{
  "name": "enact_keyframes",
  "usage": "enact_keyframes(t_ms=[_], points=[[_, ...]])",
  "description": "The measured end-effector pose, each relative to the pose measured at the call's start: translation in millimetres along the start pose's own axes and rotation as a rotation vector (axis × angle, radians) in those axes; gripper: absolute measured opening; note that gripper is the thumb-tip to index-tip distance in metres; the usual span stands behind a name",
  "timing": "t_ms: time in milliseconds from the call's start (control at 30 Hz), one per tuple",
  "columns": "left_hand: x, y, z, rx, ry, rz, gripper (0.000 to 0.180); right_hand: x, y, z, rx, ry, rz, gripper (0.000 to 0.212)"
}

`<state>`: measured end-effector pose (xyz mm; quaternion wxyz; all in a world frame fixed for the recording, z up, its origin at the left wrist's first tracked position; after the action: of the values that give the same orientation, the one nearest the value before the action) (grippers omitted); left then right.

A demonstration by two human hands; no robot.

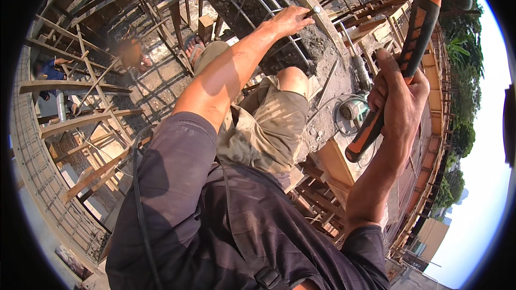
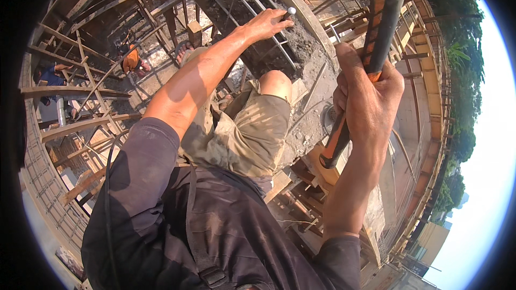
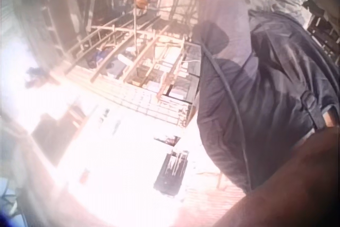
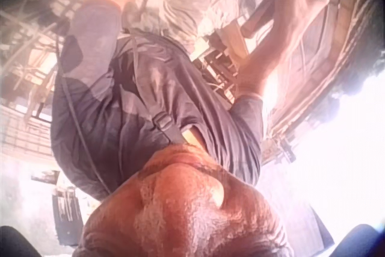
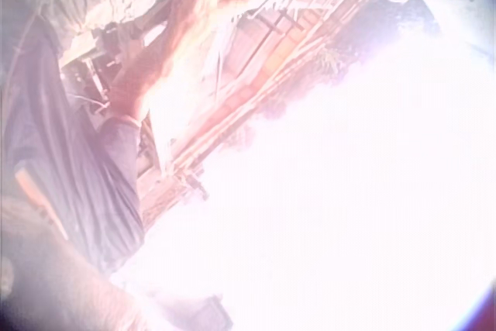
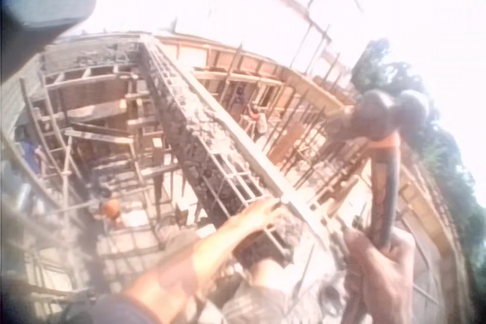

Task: The person uses a hammer and a chisel to chip away excess concrete from a rebar-reinforced structure and later uses a power drill on the surface.

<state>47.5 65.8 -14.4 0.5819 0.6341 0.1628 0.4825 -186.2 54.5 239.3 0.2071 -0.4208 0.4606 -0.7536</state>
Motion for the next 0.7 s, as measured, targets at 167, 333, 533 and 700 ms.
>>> enact_keyframes(t_ms=[167,333,533,700], points=[[-4.2,13.7,3.4,0.067,-0.09,0.039,0.046,50.9,-99.2,31.1,0.508,0.102,0.207,0.026],[-0.8,9.1,-4.6,0.091,-0.062,0.014,0.051,-4.2,23.3,26.9,0.323,0.132,0.078,0.031],[-6.8,15.0,3.1,0.061,-0.049,0.065,0.045,-13.3,112.0,-7.4,-0.202,-0.159,-0.384,0.034],[-1.8,-7.7,10.1,0.033,0.011,0.037,0.04,30.0,-58.1,17.3,0.314,0.034,0.007,0.026]])
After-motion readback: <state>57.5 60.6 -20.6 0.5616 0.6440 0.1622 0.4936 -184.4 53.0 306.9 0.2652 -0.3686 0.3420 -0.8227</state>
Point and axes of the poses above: each hand's wrist, its own z-axis towards the middle knuckle, its own x-axis out of the back of the hand, y = z × x, the point moved 6 cm from there along z, towards the middle knuckle, and after that the axes turned 11 degrees about x, right-handed, at the moved point
